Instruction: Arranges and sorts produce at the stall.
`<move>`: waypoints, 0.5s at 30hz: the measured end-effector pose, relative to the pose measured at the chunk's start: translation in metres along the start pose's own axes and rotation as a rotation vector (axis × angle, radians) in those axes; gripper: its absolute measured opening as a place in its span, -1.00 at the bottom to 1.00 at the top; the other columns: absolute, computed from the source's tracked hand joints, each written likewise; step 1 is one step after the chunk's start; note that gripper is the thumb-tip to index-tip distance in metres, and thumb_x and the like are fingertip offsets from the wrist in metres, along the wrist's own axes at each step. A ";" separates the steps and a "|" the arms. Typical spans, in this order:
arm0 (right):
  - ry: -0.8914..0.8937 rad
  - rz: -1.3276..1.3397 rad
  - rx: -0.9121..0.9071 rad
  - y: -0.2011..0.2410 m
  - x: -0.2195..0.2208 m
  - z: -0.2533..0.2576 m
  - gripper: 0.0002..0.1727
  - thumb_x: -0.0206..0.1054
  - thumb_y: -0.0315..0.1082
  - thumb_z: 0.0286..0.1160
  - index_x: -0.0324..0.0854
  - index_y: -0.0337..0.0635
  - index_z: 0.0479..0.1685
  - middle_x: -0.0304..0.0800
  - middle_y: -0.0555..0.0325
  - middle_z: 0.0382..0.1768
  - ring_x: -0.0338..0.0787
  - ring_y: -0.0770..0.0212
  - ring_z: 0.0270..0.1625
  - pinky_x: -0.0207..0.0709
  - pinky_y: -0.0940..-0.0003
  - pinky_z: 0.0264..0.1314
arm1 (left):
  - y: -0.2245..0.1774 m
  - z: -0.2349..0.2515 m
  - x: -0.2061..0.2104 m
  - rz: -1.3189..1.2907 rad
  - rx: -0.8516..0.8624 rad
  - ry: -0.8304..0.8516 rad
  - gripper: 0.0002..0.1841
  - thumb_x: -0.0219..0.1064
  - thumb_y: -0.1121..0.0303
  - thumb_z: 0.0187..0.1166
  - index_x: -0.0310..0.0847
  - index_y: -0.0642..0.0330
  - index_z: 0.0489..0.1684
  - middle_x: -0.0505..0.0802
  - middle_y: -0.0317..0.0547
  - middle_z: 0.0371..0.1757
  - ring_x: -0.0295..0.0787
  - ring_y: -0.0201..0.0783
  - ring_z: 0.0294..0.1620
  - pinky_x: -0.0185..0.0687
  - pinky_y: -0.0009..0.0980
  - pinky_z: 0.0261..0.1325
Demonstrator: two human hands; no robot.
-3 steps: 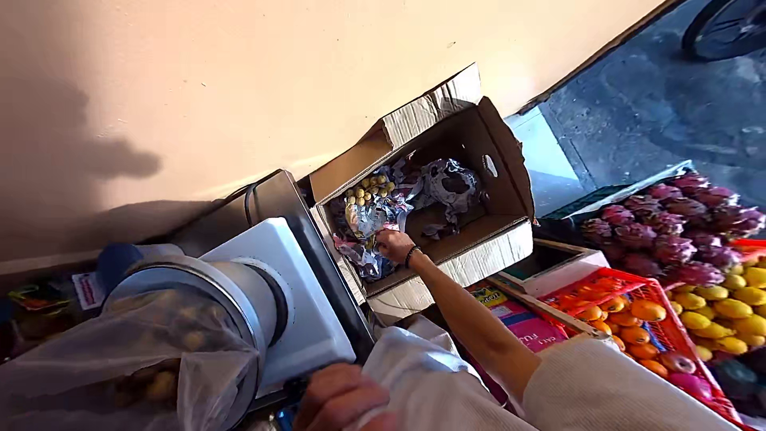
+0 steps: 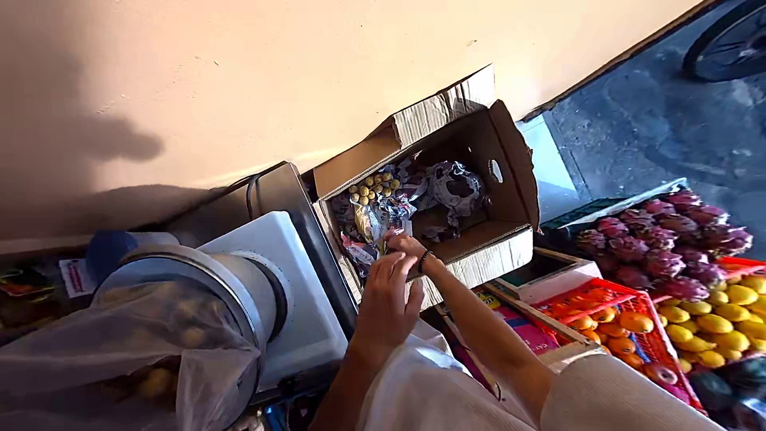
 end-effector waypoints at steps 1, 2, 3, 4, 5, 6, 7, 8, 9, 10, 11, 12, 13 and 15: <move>0.060 0.026 0.020 -0.002 -0.003 -0.010 -0.59 0.30 -0.23 0.63 0.70 -0.34 0.29 0.74 -0.30 0.29 0.67 -0.25 0.44 0.41 -0.23 0.57 | 0.027 0.036 0.035 0.152 -0.156 0.132 -0.58 0.14 0.23 0.73 0.64 0.22 0.43 0.65 0.18 0.52 0.45 0.13 0.63 0.34 0.00 0.65; 0.087 0.028 0.026 -0.005 -0.006 -0.018 -0.59 0.30 -0.24 0.63 0.68 -0.32 0.32 0.72 -0.28 0.35 0.65 -0.22 0.49 0.39 -0.20 0.62 | 0.049 0.068 0.060 0.233 -0.264 0.208 -0.56 0.16 0.21 0.76 0.58 0.24 0.49 0.59 0.24 0.58 0.38 0.22 0.67 0.31 0.09 0.65; 0.061 0.031 -0.002 -0.011 -0.008 -0.024 -0.67 0.32 -0.29 0.58 0.75 -0.32 0.16 0.76 -0.27 0.28 0.69 -0.22 0.44 0.44 -0.20 0.58 | 0.065 0.093 0.075 0.228 -0.299 0.178 -0.59 0.21 0.26 0.73 0.59 0.30 0.43 0.61 0.28 0.52 0.44 0.26 0.59 0.40 0.11 0.57; 0.019 0.046 -0.049 -0.018 -0.011 -0.027 -0.74 0.32 -0.36 0.51 0.80 -0.34 0.00 0.79 -0.28 0.21 0.71 -0.23 0.40 0.47 -0.18 0.55 | 0.077 0.113 0.081 0.154 -0.299 0.110 -0.59 0.27 0.35 0.69 0.53 0.32 0.46 0.61 0.29 0.50 0.52 0.27 0.54 0.50 0.11 0.51; -0.006 0.064 -0.075 -0.025 -0.015 -0.027 -0.77 0.31 -0.41 0.47 0.82 -0.37 -0.12 0.81 -0.27 0.14 0.71 -0.22 0.36 0.48 -0.14 0.53 | 0.091 0.133 0.087 0.054 -0.311 0.046 -0.54 0.28 0.42 0.66 0.46 0.29 0.53 0.58 0.27 0.55 0.54 0.24 0.54 0.53 0.08 0.50; -0.001 0.077 -0.062 -0.030 -0.018 -0.027 -0.77 0.29 -0.43 0.46 0.81 -0.41 -0.15 0.80 -0.28 0.13 0.71 -0.23 0.35 0.49 -0.13 0.52 | 0.109 0.151 0.095 -0.037 -0.355 0.000 -0.51 0.26 0.46 0.64 0.41 0.27 0.58 0.54 0.26 0.60 0.55 0.22 0.54 0.53 0.07 0.50; 0.039 0.086 -0.012 -0.035 -0.019 -0.027 -0.73 0.25 -0.42 0.50 0.80 -0.44 -0.08 0.79 -0.30 0.16 0.70 -0.22 0.38 0.48 -0.11 0.53 | 0.128 0.168 0.102 -0.074 -0.442 -0.018 -0.48 0.27 0.46 0.63 0.39 0.26 0.61 0.52 0.25 0.62 0.53 0.19 0.56 0.52 0.04 0.53; 0.100 0.102 0.051 -0.038 -0.020 -0.025 -0.68 0.21 -0.40 0.57 0.77 -0.47 0.03 0.76 -0.33 0.23 0.69 -0.21 0.42 0.44 -0.10 0.57 | 0.152 0.185 0.112 -0.064 -0.515 -0.048 -0.46 0.33 0.46 0.56 0.44 0.31 0.57 0.53 0.30 0.60 0.50 0.21 0.58 0.48 0.04 0.56; 0.171 0.124 0.119 -0.039 -0.022 -0.022 -0.63 0.16 -0.37 0.64 0.72 -0.48 0.17 0.73 -0.34 0.29 0.67 -0.20 0.45 0.41 -0.09 0.60 | 0.172 0.196 0.121 -0.008 -0.564 -0.061 -0.45 0.39 0.43 0.51 0.48 0.35 0.53 0.50 0.33 0.61 0.44 0.24 0.62 0.44 0.05 0.60; 0.230 0.157 0.179 -0.038 -0.026 -0.018 -0.59 0.12 -0.35 0.70 0.65 -0.49 0.28 0.69 -0.36 0.33 0.65 -0.20 0.48 0.37 -0.08 0.63 | 0.186 0.204 0.128 0.077 -0.579 -0.054 -0.45 0.42 0.40 0.49 0.51 0.35 0.51 0.50 0.32 0.61 0.40 0.25 0.63 0.42 0.05 0.61; 0.248 0.202 0.208 -0.038 -0.028 -0.012 -0.58 0.10 -0.34 0.73 0.61 -0.47 0.36 0.68 -0.36 0.37 0.63 -0.18 0.50 0.35 -0.05 0.65 | 0.194 0.210 0.132 0.157 -0.568 -0.038 -0.46 0.41 0.37 0.51 0.53 0.32 0.51 0.51 0.31 0.61 0.40 0.27 0.63 0.41 0.07 0.60; 0.231 0.238 0.215 -0.040 -0.025 -0.008 -0.57 0.09 -0.33 0.74 0.60 -0.44 0.39 0.69 -0.33 0.38 0.64 -0.14 0.50 0.37 -0.03 0.66 | 0.198 0.213 0.134 0.227 -0.548 -0.027 -0.47 0.38 0.34 0.54 0.55 0.27 0.52 0.54 0.29 0.59 0.43 0.27 0.61 0.41 0.08 0.58; 0.207 0.259 0.229 -0.042 -0.020 -0.005 -0.57 0.07 -0.33 0.74 0.60 -0.41 0.40 0.69 -0.30 0.38 0.65 -0.13 0.50 0.38 -0.04 0.65 | 0.196 0.215 0.133 0.266 -0.533 -0.025 -0.49 0.35 0.30 0.58 0.55 0.23 0.53 0.55 0.29 0.57 0.44 0.28 0.59 0.40 0.11 0.56; 0.152 0.259 0.279 -0.042 -0.013 -0.001 -0.57 0.06 -0.33 0.74 0.60 -0.35 0.41 0.69 -0.26 0.39 0.66 -0.13 0.49 0.41 -0.12 0.60 | 0.185 0.221 0.127 0.290 -0.500 -0.045 -0.51 0.30 0.23 0.67 0.55 0.23 0.53 0.56 0.34 0.56 0.44 0.29 0.59 0.34 0.16 0.58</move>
Point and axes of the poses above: each hand's wrist, its own z-axis towards the middle knuckle, its own x-axis out of the palm, y = z × x, the point moved 5 cm from there along z, towards the middle knuckle
